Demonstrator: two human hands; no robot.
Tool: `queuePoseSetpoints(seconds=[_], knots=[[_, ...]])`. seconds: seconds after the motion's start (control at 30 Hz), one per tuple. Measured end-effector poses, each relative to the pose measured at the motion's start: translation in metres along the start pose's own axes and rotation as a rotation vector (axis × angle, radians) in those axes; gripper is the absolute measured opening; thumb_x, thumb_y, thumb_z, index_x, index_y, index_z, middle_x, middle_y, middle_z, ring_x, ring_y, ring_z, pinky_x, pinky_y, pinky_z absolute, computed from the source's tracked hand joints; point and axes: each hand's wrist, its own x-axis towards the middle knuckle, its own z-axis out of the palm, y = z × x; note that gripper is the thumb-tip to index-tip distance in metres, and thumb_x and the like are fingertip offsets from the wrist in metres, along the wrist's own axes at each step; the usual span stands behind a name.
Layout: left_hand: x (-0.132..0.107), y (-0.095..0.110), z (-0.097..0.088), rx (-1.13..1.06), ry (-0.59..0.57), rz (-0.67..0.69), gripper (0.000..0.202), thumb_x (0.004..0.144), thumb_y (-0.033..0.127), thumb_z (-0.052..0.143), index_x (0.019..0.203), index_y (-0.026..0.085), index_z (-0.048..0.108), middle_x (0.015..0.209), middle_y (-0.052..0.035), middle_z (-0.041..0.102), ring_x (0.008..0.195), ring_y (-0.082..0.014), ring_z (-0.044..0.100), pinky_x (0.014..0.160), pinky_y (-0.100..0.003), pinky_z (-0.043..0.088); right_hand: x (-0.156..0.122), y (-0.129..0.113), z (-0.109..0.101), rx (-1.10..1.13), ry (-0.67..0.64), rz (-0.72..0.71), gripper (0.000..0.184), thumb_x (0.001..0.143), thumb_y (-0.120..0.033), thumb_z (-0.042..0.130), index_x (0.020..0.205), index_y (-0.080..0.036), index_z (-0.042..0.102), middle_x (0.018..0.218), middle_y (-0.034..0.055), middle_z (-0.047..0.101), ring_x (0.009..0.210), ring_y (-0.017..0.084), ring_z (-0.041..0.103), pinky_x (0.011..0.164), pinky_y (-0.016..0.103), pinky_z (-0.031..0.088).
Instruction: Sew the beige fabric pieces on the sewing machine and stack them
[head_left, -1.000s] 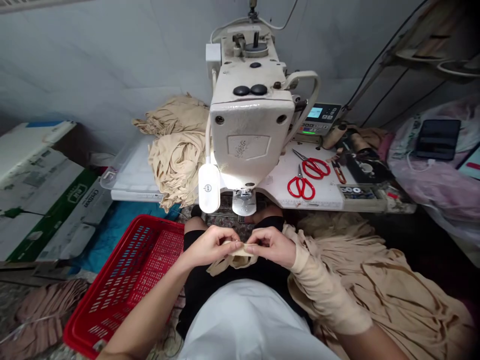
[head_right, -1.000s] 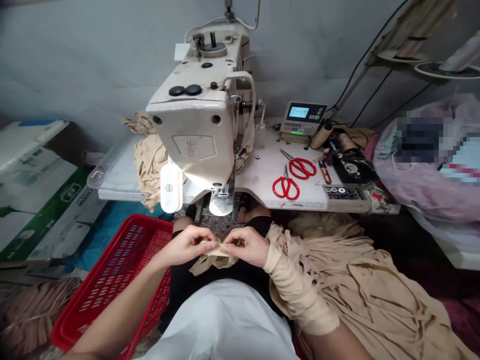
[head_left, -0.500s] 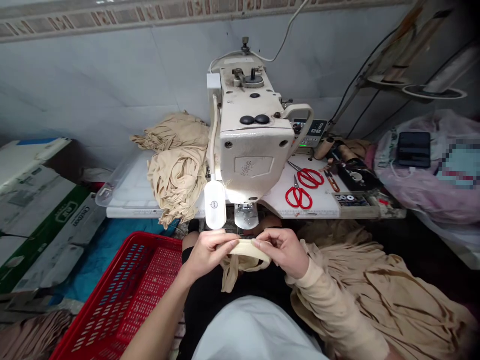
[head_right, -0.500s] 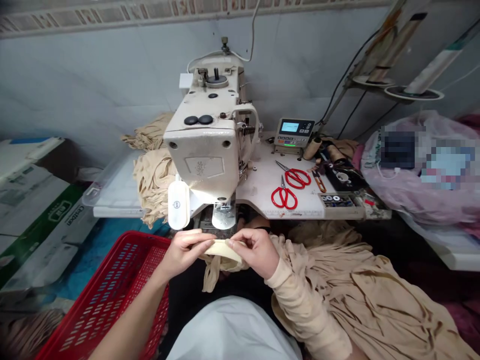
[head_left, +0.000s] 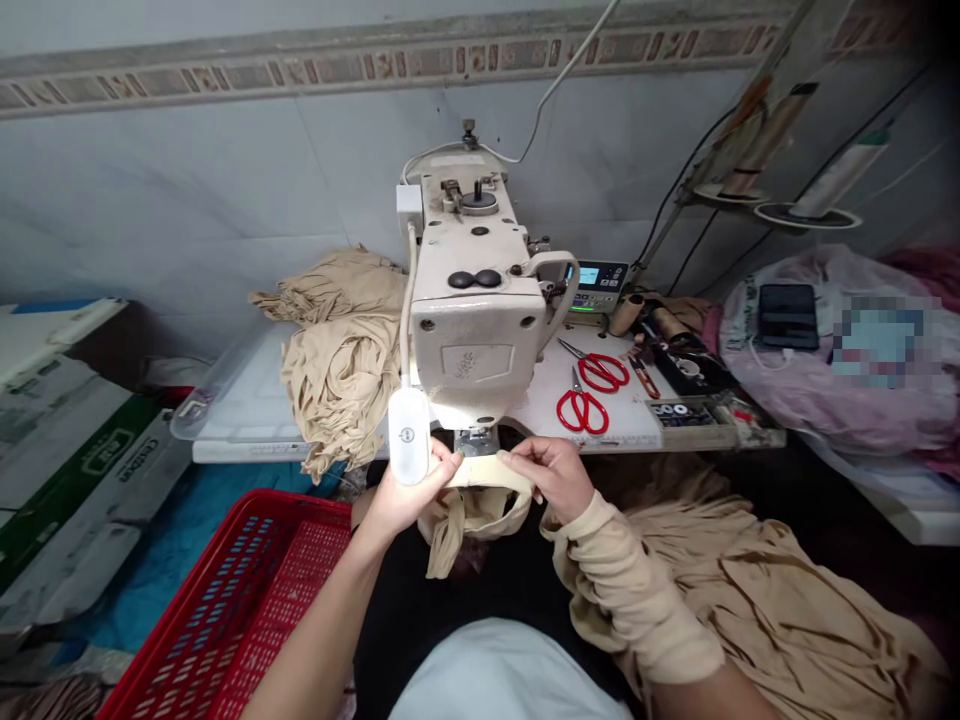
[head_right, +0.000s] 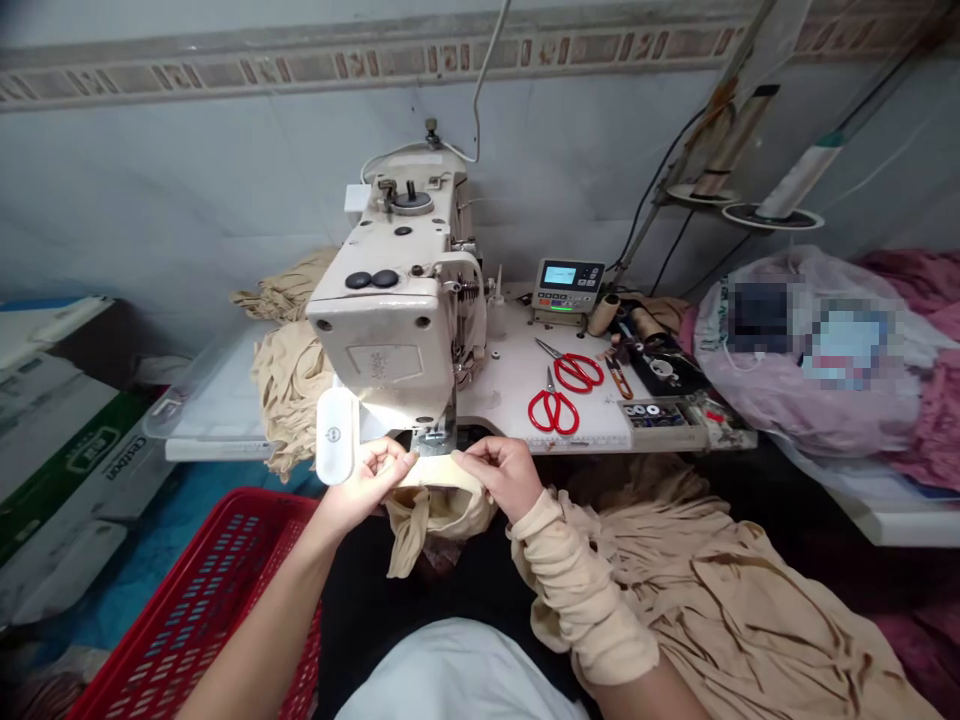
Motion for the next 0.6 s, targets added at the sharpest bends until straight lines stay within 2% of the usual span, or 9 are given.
queuePoseSetpoints(seconds=[0.2,0.43,0.5,0.6], knots=[[0.016,-0.003,0.008,-0.115,0.015,0.056,0.026,0.093,0.043,0.064,0.088,0.022,0.051,0.057,0.0072,0.045,0.043,-0.0090,0.041,0.044,-0.024,0.035,0.016,0.008,-0.008,0.065,0.052,0.018,0.040,0.072,-0.051,0.085,0.071,-0.013,0.072,0.052,-0.0008,0.059,0.041,0.009,0.040,0.034,0.022,0.027],[0.025,0.005,0.014,-0.056,0.008,0.108,0.040,0.094,0.044,0.063,0.070,0.022,0.040,0.048,0.0077,0.043,0.041,-0.0086,0.044,0.044,-0.023,0.033,0.022,0.012,-0.014,0.107,0.084,0.036,0.041,0.070,-0.053,0.086,0.070,-0.014,0.071,0.052,-0.0018,0.057,0.039,0.008,0.038,0.033,0.022,0.026],[0.026,0.005,0.015,-0.068,0.019,0.093,0.038,0.094,0.045,0.064,0.073,0.022,0.042,0.048,0.0084,0.044,0.040,-0.0085,0.043,0.044,-0.022,0.033,0.022,0.014,-0.014,0.104,0.079,0.047,0.042,0.070,-0.054,0.086,0.072,-0.014,0.072,0.053,-0.0014,0.059,0.039,0.008,0.039,0.033,0.022,0.028],[0.023,-0.004,0.016,-0.122,0.035,0.082,0.031,0.095,0.049,0.062,0.088,0.021,0.049,0.056,0.0079,0.050,0.042,-0.0086,0.044,0.044,-0.021,0.034,0.020,0.020,-0.014,0.077,0.056,0.055,0.044,0.071,-0.056,0.085,0.072,-0.014,0.072,0.051,-0.0021,0.057,0.039,0.008,0.039,0.034,0.022,0.027]])
